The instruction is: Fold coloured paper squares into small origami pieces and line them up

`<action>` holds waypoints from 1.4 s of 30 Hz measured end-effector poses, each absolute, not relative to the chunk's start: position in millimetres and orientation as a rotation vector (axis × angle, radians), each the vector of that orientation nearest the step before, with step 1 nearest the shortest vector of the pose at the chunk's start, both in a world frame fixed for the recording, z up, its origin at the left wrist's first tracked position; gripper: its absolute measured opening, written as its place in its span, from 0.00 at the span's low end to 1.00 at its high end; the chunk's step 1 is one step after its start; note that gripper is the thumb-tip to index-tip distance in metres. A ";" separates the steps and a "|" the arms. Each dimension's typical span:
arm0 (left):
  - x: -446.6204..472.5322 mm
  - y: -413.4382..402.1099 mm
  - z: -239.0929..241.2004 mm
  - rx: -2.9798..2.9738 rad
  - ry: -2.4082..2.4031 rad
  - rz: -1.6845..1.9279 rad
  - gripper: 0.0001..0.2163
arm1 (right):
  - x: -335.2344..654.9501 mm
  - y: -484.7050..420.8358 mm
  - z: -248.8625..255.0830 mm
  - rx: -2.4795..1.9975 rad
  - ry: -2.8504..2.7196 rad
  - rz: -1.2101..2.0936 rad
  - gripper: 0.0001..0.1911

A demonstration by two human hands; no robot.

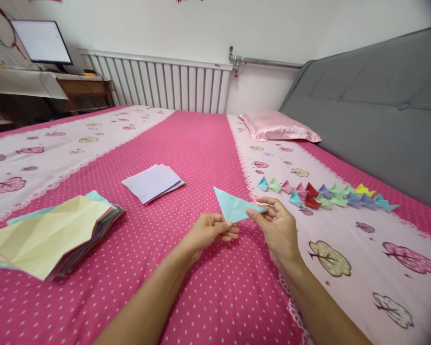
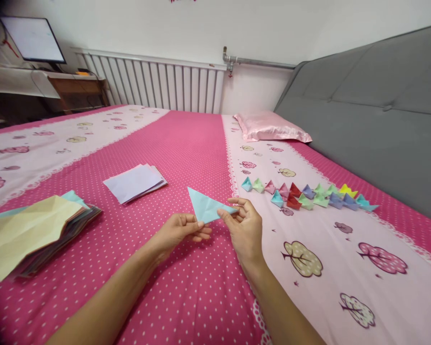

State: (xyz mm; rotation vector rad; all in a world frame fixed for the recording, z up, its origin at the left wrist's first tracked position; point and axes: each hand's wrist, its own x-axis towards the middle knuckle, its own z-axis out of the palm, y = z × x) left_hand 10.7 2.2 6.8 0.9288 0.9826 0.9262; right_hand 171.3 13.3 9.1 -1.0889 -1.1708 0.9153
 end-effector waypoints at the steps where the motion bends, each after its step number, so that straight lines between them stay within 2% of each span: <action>1: 10.6 2.3 6.4 0.937 0.999 0.921 0.10 | 171.6 13.5 8.9 -1.090 -1.161 0.916 0.20; 13: 13.8 2.1 13.2 0.978 1.018 0.993 0.10 | 175.2 13.9 15.4 -1.137 -1.040 0.893 0.19; 17: 14.0 2.7 10.5 0.980 0.979 1.041 0.11 | 167.7 11.3 13.6 -1.043 -1.005 1.058 0.22; 23: 18.3 1.0 8.6 1.060 0.908 1.084 0.15 | 151.8 -0.3 5.7 -1.044 -1.084 1.267 0.14; 42: 9.6 6.9 7.5 1.111 1.005 1.067 0.14 | 176.9 16.1 11.0 -1.113 -1.021 0.957 0.11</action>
